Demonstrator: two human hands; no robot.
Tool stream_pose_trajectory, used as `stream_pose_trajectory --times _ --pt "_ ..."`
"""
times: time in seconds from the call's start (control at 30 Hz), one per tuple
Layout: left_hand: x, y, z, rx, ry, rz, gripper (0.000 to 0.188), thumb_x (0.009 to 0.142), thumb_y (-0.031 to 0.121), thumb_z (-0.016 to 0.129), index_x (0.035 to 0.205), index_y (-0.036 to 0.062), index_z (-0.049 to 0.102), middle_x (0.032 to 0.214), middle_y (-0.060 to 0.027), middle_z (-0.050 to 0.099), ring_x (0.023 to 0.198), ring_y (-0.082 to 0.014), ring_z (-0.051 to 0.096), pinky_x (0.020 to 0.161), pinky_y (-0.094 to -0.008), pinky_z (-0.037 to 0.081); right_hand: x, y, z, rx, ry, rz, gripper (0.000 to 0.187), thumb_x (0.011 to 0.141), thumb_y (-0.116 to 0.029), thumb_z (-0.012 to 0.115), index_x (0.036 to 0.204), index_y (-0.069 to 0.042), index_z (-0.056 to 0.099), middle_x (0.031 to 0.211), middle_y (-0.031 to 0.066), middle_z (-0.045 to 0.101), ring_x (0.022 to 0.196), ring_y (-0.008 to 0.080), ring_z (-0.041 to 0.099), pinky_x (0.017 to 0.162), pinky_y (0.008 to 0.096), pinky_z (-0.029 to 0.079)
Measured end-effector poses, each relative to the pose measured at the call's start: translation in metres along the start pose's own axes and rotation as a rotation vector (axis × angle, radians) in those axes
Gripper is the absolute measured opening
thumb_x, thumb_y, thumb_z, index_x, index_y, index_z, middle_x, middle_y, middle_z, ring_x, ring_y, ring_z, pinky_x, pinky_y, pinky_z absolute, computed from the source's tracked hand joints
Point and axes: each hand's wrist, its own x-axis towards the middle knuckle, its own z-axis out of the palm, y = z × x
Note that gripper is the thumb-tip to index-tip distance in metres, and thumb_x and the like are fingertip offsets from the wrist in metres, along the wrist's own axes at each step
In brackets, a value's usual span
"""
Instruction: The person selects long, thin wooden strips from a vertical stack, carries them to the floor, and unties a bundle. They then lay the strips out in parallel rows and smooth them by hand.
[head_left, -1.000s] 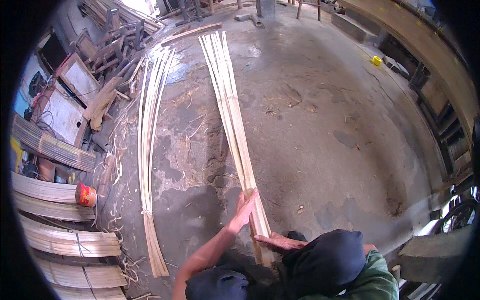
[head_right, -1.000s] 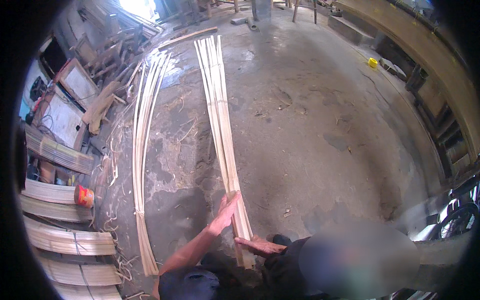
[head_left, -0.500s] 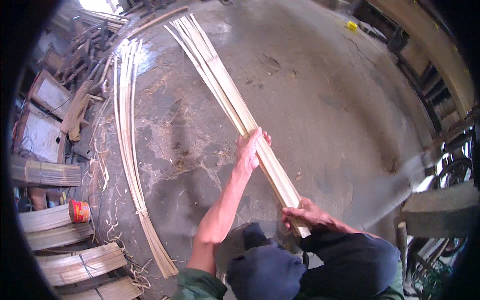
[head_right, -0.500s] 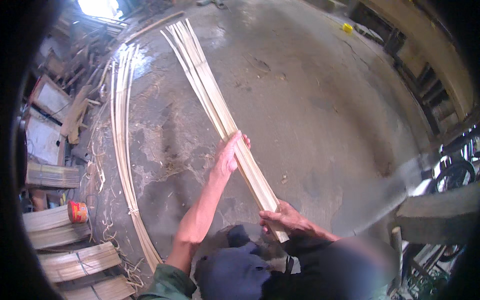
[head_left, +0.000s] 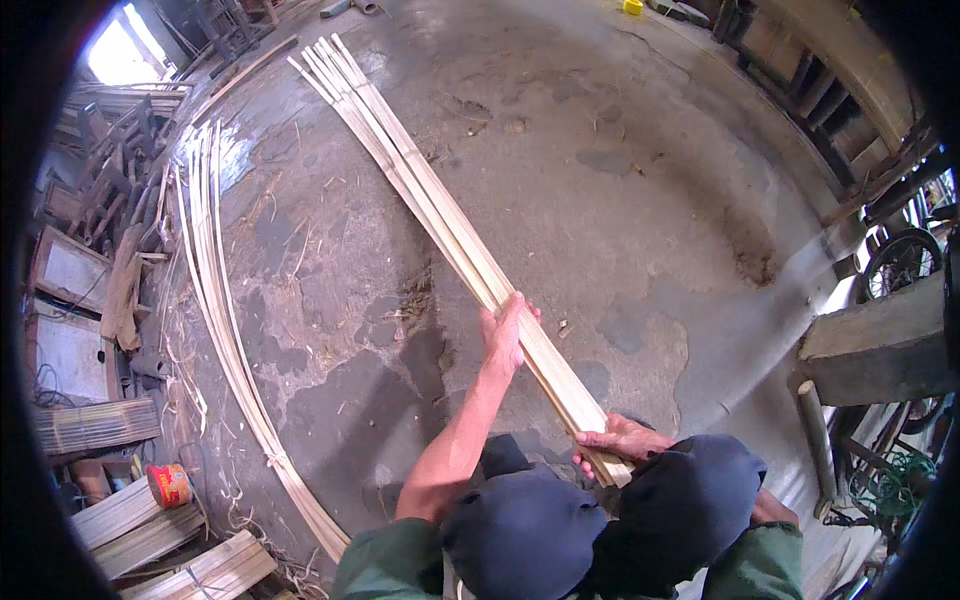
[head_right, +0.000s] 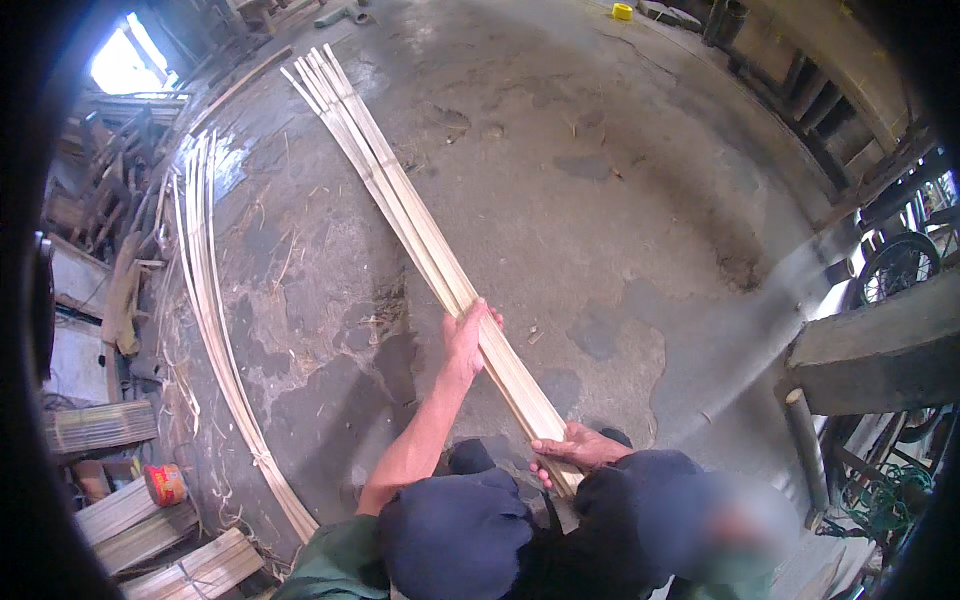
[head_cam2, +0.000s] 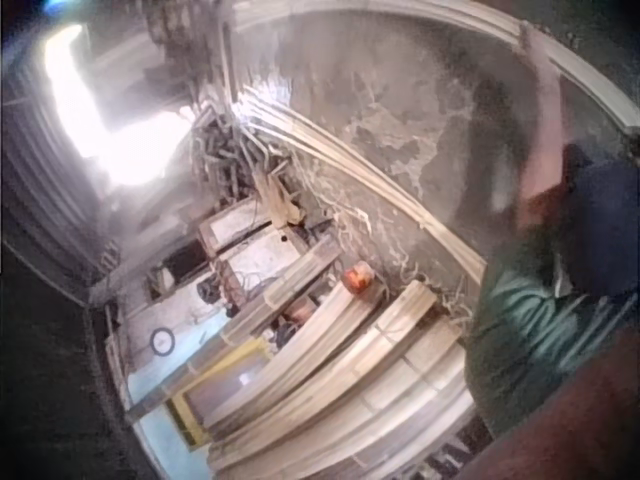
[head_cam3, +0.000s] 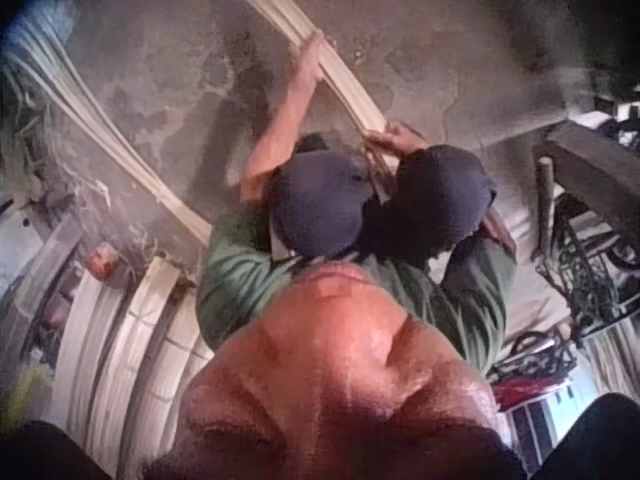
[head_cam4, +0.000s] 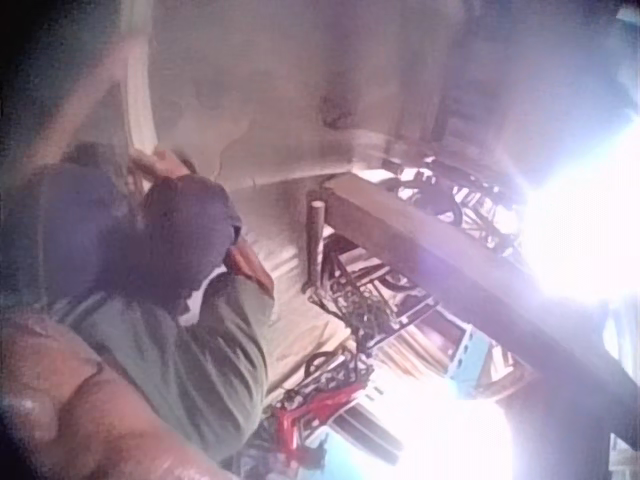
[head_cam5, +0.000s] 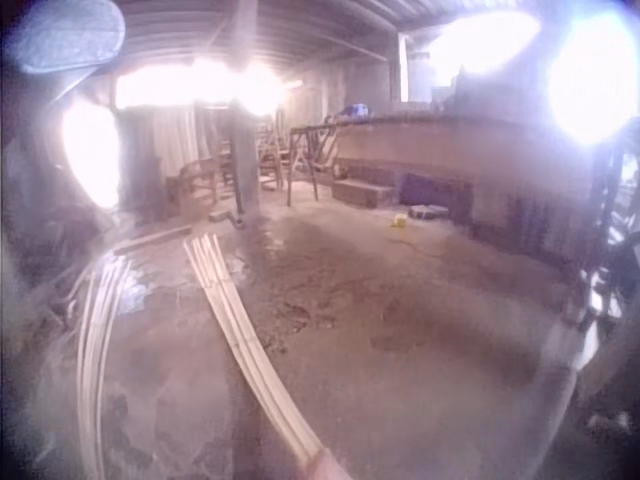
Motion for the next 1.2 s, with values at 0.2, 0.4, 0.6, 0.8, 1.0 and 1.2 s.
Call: stream_pose_trajectory --times 0.2,0.4,0.6,0.8,1.0,1.2 --pt "0.024 -0.009 -0.006 0.149 0.077 -0.027 0.035 0.086 0.016 0.070 0.108 0.0025 0.047 0.090 -0.0119 0.058 0.073 -0.0238 0.062 0.063 -0.0378 0.057 0.035 0.018 -0.035 -0.045 -0.046 -0.012 0.037 0.089 -0.018 0.067 0.111 -0.003 0.041 0.080 0.0101 0.062 0.065 0.0184 0.063 0.059 0.0323 0.054" --pt "0.023 0.017 -0.029 0.784 -0.145 -0.119 0.078 0.084 0.047 0.068 0.134 -0.0017 0.033 0.116 -0.0145 0.056 0.100 -0.0220 0.057 0.082 -0.0378 0.049 0.050 0.010 -0.082 -0.147 -0.004 -0.085 0.033 0.083 -0.023 0.075 0.092 0.000 0.053 0.076 0.0075 0.060 0.058 0.0204 0.064 0.056 0.0364 0.055" --pt "-0.027 0.131 -0.049 1.083 -0.082 -0.038 0.054 0.090 0.037 0.063 0.132 0.0075 0.045 0.116 -0.0102 0.059 0.096 -0.0194 0.060 0.081 -0.0338 0.049 0.031 -0.028 -0.159 -0.844 0.362 -0.199 0.072 0.079 -0.044 0.071 0.130 0.001 0.047 0.107 0.0162 0.059 0.098 0.0270 0.057 0.084 0.0400 0.046" --pt "-0.117 0.233 -0.083 1.171 0.253 0.091 0.045 0.093 0.033 0.059 0.128 0.0083 0.048 0.111 -0.0059 0.060 0.095 -0.0145 0.060 0.079 -0.0277 0.049 0.038 -0.006 -0.212 -1.422 0.695 -0.747 0.068 0.082 -0.040 0.067 0.132 0.000 0.044 0.115 0.0234 0.052 0.106 0.0398 0.053 0.090 0.0462 0.045" --pt "-0.183 0.256 -0.071 1.454 0.311 0.098 0.041 0.092 0.027 0.058 0.125 0.0030 0.052 0.105 -0.0111 0.063 0.094 -0.0191 0.061 0.082 -0.0322 0.049 0.048 -0.023 -0.190 -1.455 0.580 -0.692 0.065 0.080 -0.035 0.070 0.130 -0.004 0.044 0.112 0.0207 0.053 0.103 0.0397 0.054 0.086 0.0472 0.045" --pt "-0.176 0.208 -0.051 2.173 -0.191 0.112 0.046 0.086 0.027 0.062 0.124 0.0018 0.053 0.119 -0.0211 0.059 0.113 -0.0361 0.055 0.096 -0.0437 0.045 0.047 -0.013 -0.179 -1.594 0.606 -0.637 0.068 0.079 -0.029 0.072 0.133 -0.004 0.039 0.109 0.0212 0.052 0.098 0.0402 0.056 0.083 0.0480 0.046"
